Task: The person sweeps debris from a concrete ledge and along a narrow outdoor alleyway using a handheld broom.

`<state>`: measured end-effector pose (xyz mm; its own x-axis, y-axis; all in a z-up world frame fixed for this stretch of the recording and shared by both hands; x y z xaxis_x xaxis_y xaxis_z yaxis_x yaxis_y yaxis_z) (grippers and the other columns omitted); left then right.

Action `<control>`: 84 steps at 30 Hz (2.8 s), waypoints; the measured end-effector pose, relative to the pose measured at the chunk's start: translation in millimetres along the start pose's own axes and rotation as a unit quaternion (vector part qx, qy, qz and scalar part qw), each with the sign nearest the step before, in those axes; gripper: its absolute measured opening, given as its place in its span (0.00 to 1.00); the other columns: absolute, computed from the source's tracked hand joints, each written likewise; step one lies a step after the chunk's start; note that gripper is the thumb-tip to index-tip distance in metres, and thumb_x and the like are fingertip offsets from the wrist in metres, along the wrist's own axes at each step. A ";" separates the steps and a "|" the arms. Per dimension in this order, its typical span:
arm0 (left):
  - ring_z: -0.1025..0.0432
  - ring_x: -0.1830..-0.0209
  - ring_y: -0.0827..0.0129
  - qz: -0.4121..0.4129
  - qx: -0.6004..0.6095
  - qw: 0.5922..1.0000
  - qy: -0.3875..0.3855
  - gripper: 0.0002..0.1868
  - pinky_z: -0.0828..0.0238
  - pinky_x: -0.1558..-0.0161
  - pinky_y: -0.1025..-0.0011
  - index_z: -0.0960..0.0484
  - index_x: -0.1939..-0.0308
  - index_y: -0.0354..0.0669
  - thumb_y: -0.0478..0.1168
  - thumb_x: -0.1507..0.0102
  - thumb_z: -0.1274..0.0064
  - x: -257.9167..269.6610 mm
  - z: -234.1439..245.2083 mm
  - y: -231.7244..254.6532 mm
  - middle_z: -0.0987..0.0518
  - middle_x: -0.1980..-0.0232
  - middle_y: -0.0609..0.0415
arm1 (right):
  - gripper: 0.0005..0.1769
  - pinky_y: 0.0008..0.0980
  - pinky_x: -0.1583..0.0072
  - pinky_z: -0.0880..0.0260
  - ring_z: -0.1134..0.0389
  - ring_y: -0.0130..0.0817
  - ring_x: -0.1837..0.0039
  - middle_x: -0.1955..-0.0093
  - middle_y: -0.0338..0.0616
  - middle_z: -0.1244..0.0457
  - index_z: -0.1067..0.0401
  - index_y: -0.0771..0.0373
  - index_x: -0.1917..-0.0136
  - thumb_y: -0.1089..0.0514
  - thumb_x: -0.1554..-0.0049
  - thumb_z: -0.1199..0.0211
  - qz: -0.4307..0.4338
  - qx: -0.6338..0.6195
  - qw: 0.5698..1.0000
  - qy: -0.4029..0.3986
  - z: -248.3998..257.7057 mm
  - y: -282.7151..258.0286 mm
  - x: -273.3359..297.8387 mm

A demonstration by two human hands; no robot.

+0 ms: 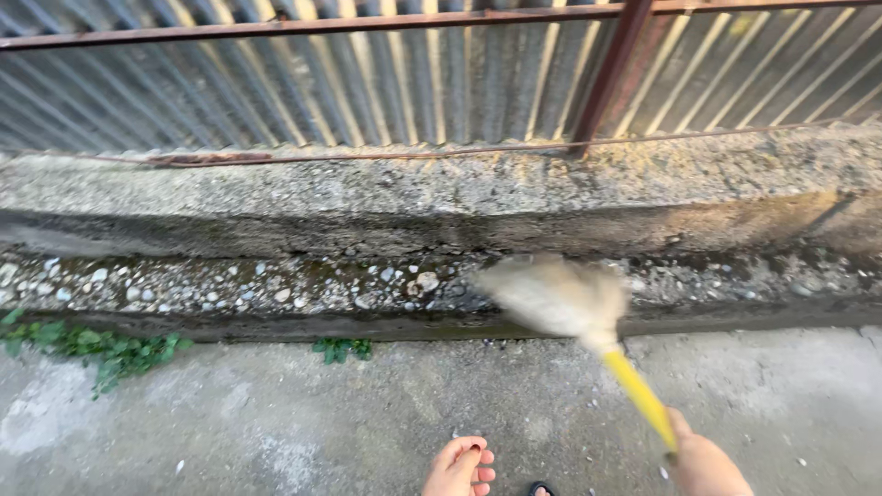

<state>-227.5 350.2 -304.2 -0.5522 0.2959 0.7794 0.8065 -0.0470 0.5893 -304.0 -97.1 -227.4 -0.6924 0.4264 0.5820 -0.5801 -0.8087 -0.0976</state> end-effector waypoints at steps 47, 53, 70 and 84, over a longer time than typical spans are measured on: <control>0.23 0.59 0.72 -0.129 0.239 0.950 0.154 0.15 0.24 0.58 0.70 0.21 0.45 0.47 0.45 0.33 0.52 168.6 252.4 60.4 0.17 0.52 0.57 | 0.44 0.44 0.36 0.28 0.28 0.50 0.40 0.43 0.55 0.31 0.50 0.49 0.20 0.52 0.45 0.32 0.233 0.124 0.963 -0.054 -77.7 -473.3 15.0; 0.23 0.59 0.72 -0.144 0.262 0.940 0.163 0.15 0.23 0.58 0.70 0.21 0.45 0.46 0.45 0.33 0.52 179.5 277.7 58.2 0.17 0.52 0.57 | 0.44 0.44 0.39 0.28 0.27 0.47 0.43 0.46 0.49 0.30 0.58 0.42 0.18 0.51 0.41 0.40 0.320 0.224 0.919 -0.040 -29.0 -488.2 64.5; 0.22 0.60 0.71 -0.112 0.330 0.916 0.200 0.15 0.23 0.58 0.69 0.21 0.45 0.48 0.47 0.32 0.50 181.3 330.4 26.1 0.17 0.52 0.57 | 0.44 0.44 0.38 0.27 0.25 0.48 0.44 0.48 0.53 0.28 0.54 0.40 0.19 0.50 0.42 0.37 0.336 0.214 0.913 -0.084 -50.9 -564.9 44.5; 0.23 0.60 0.72 -0.171 0.368 0.879 0.249 0.14 0.24 0.59 0.70 0.21 0.45 0.47 0.46 0.33 0.50 204.1 370.3 24.2 0.17 0.53 0.58 | 0.46 0.46 0.39 0.27 0.26 0.52 0.43 0.47 0.60 0.29 0.49 0.47 0.22 0.51 0.49 0.31 0.407 0.169 0.895 -0.074 -96.2 -677.8 23.8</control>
<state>-242.6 762.7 -209.6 -0.6652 -0.2895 0.6882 0.3926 0.6484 0.6523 31.4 500.1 -225.1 -0.7477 -0.3975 0.5319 0.2704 -0.9139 -0.3028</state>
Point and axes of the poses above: each hand's wrist, its own x-axis away from the middle knuckle, its own z-axis out of the back of the hand, y = z × x, the point moved 10 cm from there along -x, towards the middle knuckle
